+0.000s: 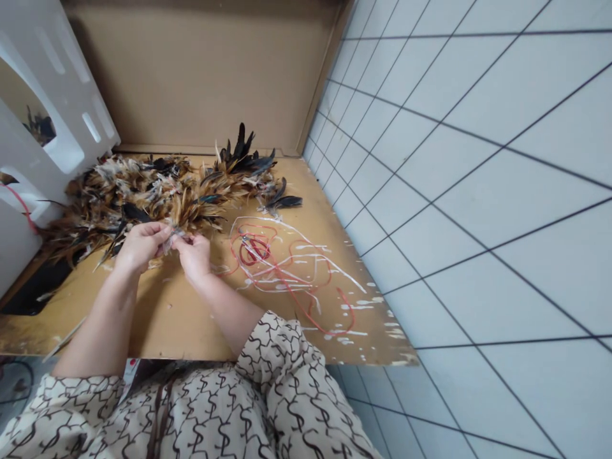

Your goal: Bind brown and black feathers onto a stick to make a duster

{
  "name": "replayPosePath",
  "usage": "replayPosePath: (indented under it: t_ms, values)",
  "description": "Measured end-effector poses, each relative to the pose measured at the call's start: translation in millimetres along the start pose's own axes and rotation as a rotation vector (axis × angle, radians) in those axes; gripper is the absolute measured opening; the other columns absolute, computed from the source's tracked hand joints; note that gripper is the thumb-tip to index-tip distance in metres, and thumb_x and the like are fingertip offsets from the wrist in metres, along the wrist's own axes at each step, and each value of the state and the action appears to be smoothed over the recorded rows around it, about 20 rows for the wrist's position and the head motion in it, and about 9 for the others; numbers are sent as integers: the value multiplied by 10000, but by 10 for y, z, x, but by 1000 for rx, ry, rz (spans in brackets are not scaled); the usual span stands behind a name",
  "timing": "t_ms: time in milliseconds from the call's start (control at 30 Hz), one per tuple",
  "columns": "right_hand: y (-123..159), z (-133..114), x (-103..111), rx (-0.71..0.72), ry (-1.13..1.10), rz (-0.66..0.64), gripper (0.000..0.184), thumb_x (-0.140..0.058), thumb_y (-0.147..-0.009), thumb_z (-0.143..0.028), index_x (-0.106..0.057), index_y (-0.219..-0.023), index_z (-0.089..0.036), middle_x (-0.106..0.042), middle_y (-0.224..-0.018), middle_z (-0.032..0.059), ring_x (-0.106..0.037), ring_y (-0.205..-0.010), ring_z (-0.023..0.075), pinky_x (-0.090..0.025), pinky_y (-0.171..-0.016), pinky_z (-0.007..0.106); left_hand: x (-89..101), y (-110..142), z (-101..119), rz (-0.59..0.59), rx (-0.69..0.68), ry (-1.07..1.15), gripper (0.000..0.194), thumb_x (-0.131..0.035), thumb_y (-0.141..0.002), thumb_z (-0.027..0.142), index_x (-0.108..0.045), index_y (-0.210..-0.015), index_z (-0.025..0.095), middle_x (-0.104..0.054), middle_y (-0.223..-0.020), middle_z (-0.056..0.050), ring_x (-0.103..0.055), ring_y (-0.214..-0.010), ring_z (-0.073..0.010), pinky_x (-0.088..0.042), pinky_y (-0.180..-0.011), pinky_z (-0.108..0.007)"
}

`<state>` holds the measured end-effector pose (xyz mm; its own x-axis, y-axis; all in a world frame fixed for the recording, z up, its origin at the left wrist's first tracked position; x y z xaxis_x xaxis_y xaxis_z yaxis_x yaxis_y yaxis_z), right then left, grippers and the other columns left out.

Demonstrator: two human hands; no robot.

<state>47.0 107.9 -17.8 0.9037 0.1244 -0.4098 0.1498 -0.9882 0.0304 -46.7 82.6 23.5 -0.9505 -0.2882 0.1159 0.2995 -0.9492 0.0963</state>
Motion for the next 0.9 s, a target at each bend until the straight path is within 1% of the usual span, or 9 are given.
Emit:
replayPosePath:
  t_ms: [133, 333, 533, 733, 900]
  values:
    - [-14, 25, -21, -33, -2, -35, 157, -609, -558, -172, -485, -463, -188, -499, -461, -60, -448, -502, 85, -405, -625, 239, 6, -17, -44, -25, -49, -19, 220, -595, -629, 276, -516, -459, 162, -469, -385, 25, -321, -344, -57, -222, -379, -201]
    - [-24, 42, -5, -84, -74, -32, 114, -620, -500, -122, -529, -473, -186, -543, -494, -53, -483, -533, 94, -415, -637, 242, -8, -34, -84, -41, -104, -78, 201, -538, -642, 267, -532, -468, 167, -476, -393, 26, -306, -342, -65, -197, -373, -210]
    - [-32, 8, -14, -42, 22, -61, 158, -618, -544, -153, -491, -460, -192, -526, -481, -53, -470, -520, 98, -402, -614, 245, -6, -31, -74, -19, -126, -163, 241, -499, -667, 257, -512, -443, 169, -440, -381, 33, -316, -367, -73, -224, -402, -213]
    - [-44, 54, 10, -41, 15, -44, 125, -604, -545, -121, -503, -531, -191, -568, -546, -46, -499, -551, 102, -420, -641, 246, 6, -11, -65, -10, -137, -215, 282, -491, -679, 267, -473, -414, 175, -398, -373, 39, -298, -375, -73, -216, -414, -217]
    - [-61, 68, 53, -12, 1, 5, 235, -654, -515, -108, -488, -649, -207, -608, -642, -47, -554, -639, 106, -440, -725, 250, 35, -27, -107, -14, -127, -182, 299, -505, -679, 286, -457, -403, 180, -344, -353, 48, -264, -367, -72, -188, -406, -220]
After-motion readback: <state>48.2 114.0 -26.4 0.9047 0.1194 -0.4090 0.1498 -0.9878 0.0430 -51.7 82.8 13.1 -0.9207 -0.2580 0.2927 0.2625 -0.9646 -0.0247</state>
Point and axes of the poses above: each hand's wrist, its own y-axis away from the middle knuckle, its own x-axis out of the back of the hand, z = x × y, the point moved 8 cm from there along -y, towards the middle knuckle
